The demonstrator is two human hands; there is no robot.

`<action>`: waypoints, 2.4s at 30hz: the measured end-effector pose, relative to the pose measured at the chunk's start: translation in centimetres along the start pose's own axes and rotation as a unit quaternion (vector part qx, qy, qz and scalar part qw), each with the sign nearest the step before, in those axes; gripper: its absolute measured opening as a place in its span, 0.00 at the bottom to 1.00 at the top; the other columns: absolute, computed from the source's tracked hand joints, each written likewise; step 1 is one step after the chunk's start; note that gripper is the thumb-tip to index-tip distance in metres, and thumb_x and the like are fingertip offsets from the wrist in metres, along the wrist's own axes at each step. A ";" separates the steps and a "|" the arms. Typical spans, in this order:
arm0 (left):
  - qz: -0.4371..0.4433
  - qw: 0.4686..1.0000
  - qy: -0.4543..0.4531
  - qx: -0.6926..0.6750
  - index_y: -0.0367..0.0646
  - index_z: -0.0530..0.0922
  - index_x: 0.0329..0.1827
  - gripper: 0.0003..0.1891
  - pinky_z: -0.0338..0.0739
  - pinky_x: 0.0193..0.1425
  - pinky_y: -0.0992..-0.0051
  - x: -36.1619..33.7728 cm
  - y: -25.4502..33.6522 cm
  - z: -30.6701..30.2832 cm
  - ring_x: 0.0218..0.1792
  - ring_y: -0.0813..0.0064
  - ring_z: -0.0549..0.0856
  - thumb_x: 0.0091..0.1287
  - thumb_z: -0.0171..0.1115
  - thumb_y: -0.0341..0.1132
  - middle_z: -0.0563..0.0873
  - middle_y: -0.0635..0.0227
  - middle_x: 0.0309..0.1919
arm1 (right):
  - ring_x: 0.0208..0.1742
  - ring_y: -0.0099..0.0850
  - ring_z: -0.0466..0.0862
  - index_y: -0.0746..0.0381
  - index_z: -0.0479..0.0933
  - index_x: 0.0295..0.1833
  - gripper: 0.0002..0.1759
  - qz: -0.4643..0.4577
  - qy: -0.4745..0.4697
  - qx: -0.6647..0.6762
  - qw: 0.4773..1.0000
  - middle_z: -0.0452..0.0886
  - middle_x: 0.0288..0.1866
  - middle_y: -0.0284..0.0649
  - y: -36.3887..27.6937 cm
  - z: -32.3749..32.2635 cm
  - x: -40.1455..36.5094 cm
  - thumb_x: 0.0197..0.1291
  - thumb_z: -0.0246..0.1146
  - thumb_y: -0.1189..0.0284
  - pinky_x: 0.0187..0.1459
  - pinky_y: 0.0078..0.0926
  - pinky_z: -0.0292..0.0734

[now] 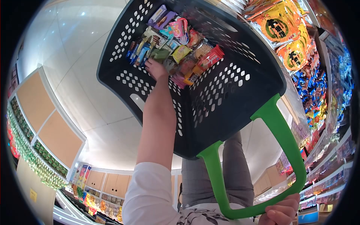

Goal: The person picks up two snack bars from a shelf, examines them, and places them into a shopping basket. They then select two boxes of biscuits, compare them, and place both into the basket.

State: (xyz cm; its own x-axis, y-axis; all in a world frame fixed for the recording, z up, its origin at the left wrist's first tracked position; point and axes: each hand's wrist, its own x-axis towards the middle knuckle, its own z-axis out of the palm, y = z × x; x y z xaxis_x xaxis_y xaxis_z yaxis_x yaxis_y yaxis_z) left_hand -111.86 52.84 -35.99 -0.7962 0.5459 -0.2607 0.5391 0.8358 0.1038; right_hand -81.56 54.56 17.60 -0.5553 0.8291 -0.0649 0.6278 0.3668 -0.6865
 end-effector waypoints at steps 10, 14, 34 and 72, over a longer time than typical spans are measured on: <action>-0.066 0.996 0.035 -0.057 0.34 0.61 0.49 0.16 0.80 0.48 0.60 -1.5 -0.1 2.4 0.49 0.48 0.80 0.62 0.55 0.29 0.67 0.49 0.52 | 0.21 0.29 0.77 0.60 0.74 0.42 0.08 0.027 -0.054 -0.017 0.998 0.78 0.26 0.35 -0.5 -0.9 0.6 0.68 0.54 0.67 0.25 0.27 0.71; -0.130 0.985 -0.032 -0.112 0.34 0.62 0.51 0.20 0.77 0.52 0.56 -5.3 2.5 0.2 0.49 0.44 0.78 0.60 0.58 0.29 0.66 0.48 0.53 | 0.21 0.30 0.71 0.60 0.72 0.38 0.04 0.018 -0.061 -0.020 0.998 0.73 0.24 0.34 -0.4 -0.9 0.5 0.61 0.55 0.71 0.26 0.30 0.66; -0.055 0.737 -0.313 -0.597 0.43 0.76 0.47 0.11 0.73 0.28 0.85 -23.4 4.6 -35.2 0.30 0.86 0.78 0.72 0.54 0.41 0.80 0.72 0.32 | 0.21 0.32 0.76 0.56 0.73 0.27 0.06 -0.018 0.111 -0.103 0.988 0.72 0.17 0.31 -1.0 1.4 1.0 0.49 0.64 0.75 0.27 0.30 0.66; 0.157 0.798 -0.320 -0.485 0.38 0.77 0.39 0.25 0.66 0.13 0.73 -22.1 8.6 -41.8 0.09 0.72 0.74 0.74 0.35 0.49 0.78 0.63 0.15 | 0.30 0.43 0.84 0.58 0.77 0.29 0.14 0.001 0.039 -0.120 0.992 0.82 0.25 0.44 -2.6 6.9 11.9 0.54 0.59 0.59 0.34 0.42 0.79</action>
State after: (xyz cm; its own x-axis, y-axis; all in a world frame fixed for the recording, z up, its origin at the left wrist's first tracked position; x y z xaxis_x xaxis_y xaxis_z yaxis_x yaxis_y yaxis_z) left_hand -101.07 50.35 10.75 -0.1924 0.8552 -0.4812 -0.0303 0.4849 0.8740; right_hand -93.52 60.54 13.61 -0.5158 0.8567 -0.0044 0.7459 0.4465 -0.4942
